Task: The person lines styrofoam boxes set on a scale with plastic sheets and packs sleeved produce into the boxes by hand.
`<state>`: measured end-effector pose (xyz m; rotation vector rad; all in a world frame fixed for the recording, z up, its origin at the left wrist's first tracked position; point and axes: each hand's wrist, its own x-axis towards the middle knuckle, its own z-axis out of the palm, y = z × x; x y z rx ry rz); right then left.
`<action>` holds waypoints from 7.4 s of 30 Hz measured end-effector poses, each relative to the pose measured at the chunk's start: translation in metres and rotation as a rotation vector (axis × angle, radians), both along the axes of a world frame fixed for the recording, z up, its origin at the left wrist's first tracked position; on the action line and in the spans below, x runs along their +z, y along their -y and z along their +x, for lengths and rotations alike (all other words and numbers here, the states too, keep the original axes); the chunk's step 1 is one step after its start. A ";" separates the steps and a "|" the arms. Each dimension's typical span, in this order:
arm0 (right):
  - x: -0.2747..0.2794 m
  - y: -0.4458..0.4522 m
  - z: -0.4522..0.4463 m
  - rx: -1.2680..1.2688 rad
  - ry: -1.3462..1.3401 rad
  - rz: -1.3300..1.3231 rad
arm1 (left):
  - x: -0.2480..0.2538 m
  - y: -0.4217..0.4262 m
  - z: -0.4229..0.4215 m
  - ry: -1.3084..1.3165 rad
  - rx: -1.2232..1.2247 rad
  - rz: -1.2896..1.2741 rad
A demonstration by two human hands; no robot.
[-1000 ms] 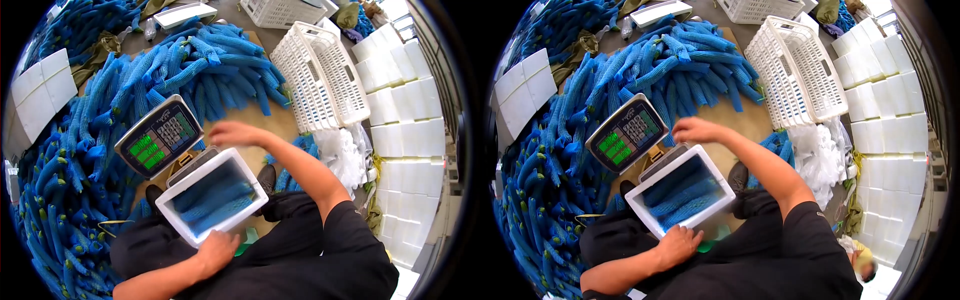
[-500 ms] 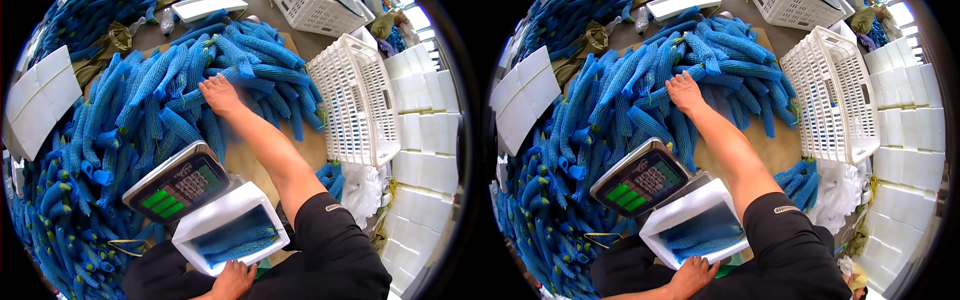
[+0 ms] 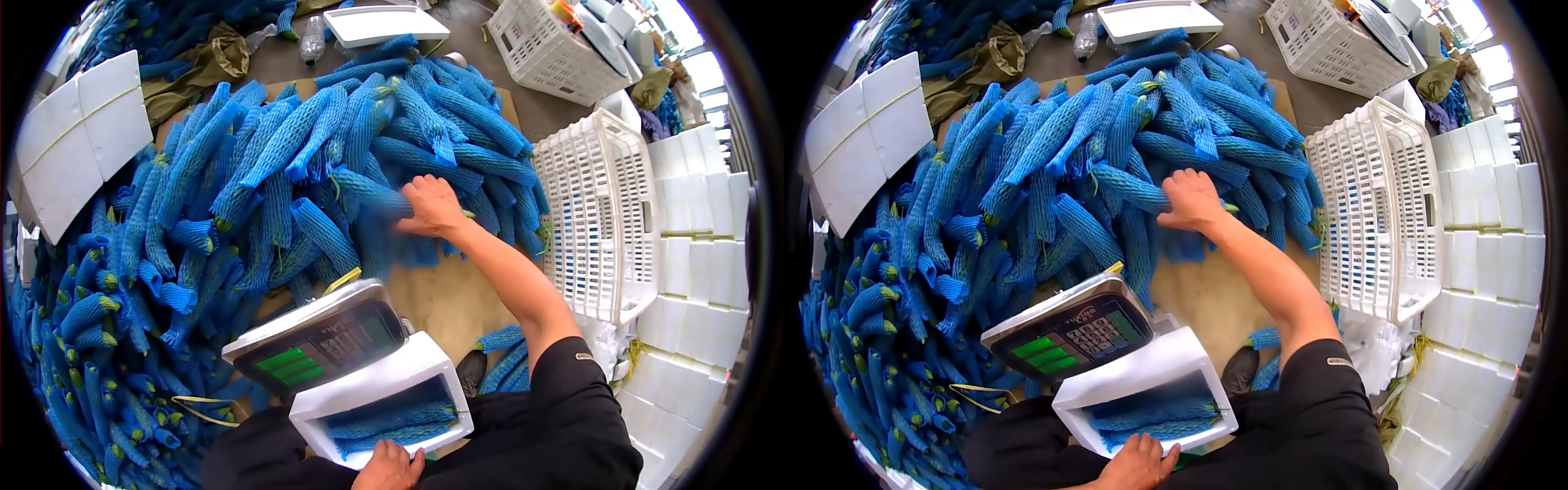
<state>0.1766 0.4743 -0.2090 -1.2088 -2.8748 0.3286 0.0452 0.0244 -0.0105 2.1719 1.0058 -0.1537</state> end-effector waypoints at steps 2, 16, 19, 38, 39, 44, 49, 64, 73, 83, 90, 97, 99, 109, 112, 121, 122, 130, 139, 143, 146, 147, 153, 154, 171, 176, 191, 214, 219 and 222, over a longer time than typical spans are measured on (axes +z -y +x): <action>0.021 0.001 -0.003 -0.058 -0.078 -0.011 | 0.000 -0.002 0.001 0.003 -0.003 0.002; 0.092 -0.119 0.033 -0.426 0.103 -0.274 | -0.002 -0.014 0.010 -0.008 0.017 -0.019; 0.053 -0.147 -0.010 -0.540 0.120 -0.236 | -0.013 -0.004 0.013 -0.032 -0.046 0.039; 0.046 0.015 0.055 -0.626 -0.507 -0.778 | 0.027 -0.047 0.002 -0.062 -0.125 0.088; 0.058 0.040 0.072 -0.697 -0.655 -0.924 | 0.026 -0.035 0.003 -0.066 -0.119 0.116; 0.126 0.138 0.177 -0.698 -0.616 -1.079 | 0.023 0.012 0.015 -0.146 -0.166 0.013; 0.220 0.246 0.231 -0.554 -0.359 -1.166 | 0.027 0.066 0.013 -0.201 -0.304 0.066; 0.178 0.360 0.072 0.330 -0.060 -0.363 | -0.011 0.097 0.011 -0.143 -0.370 0.021; 0.148 0.405 0.056 0.286 -0.062 -0.183 | 0.002 0.101 0.004 -0.178 -0.468 -0.012; 0.102 0.440 0.042 0.138 -0.115 -0.081 | -0.002 0.087 -0.001 -0.217 -0.340 -0.039; 0.098 0.431 0.042 0.179 -0.046 -0.053 | -0.020 0.084 -0.015 -0.221 -0.197 0.026; 0.196 0.365 0.096 0.325 -0.068 -0.069 | -0.013 0.073 -0.018 -0.135 -0.259 -0.012; 0.237 0.339 0.142 0.150 0.090 -0.174 | -0.004 0.063 -0.020 -0.109 -0.225 0.012; 0.082 0.383 0.417 -1.085 -0.226 -0.406 | 0.002 0.035 0.001 -0.044 -0.201 0.092; 0.013 0.439 0.396 -1.217 0.083 -0.241 | -0.007 0.041 0.002 -0.079 -0.253 0.063; -0.004 0.399 0.380 -0.660 0.784 -0.723 | 0.000 0.023 0.011 -0.099 -0.233 0.083; 0.005 0.375 0.381 -0.566 0.858 -0.679 | 0.005 0.019 0.014 -0.105 -0.242 0.054; 0.033 0.148 0.294 -0.521 0.420 -0.282 | 0.019 0.008 0.022 0.030 -0.185 -0.004; -0.051 0.001 0.075 -0.337 -0.022 0.464 | 0.017 -0.012 0.011 -0.065 -0.122 -0.106; -0.045 -0.011 0.034 -0.512 0.136 0.405 | 0.012 -0.010 0.003 -0.097 -0.076 -0.108; -0.049 -0.007 0.026 -0.415 0.209 0.140 | 0.013 -0.018 -0.001 -0.048 -0.058 -0.107; -0.045 -0.002 0.026 -0.402 0.159 0.125 | 0.013 -0.022 -0.002 -0.042 -0.053 -0.134; -0.011 -0.025 0.161 -0.248 0.019 0.297 | 0.015 -0.031 -0.008 -0.050 -0.039 -0.096; -0.016 -0.036 0.191 -0.273 0.072 0.285 | 0.013 -0.028 -0.006 -0.043 -0.032 -0.082; -0.018 0.034 0.180 -0.360 -0.027 0.026 | 0.011 -0.024 0.009 -0.136 -0.191 -0.019; 0.027 0.110 0.207 -0.501 -0.116 -0.297 | 0.014 -0.003 0.013 -0.204 -0.247 0.059; 0.270 0.351 0.157 0.111 0.120 -0.545 | -0.006 0.101 0.004 -0.199 -0.393 -0.060; 0.128 0.396 0.054 0.236 -0.139 -0.157 | 0.008 0.096 -0.018 -0.200 -0.339 0.038; 0.125 0.397 0.061 0.224 -0.308 -0.128 | 0.011 0.069 -0.028 -0.156 -0.050 0.197; 0.108 0.410 0.063 0.064 -0.358 -0.068 | 0.005 0.056 -0.032 -0.218 0.051 0.194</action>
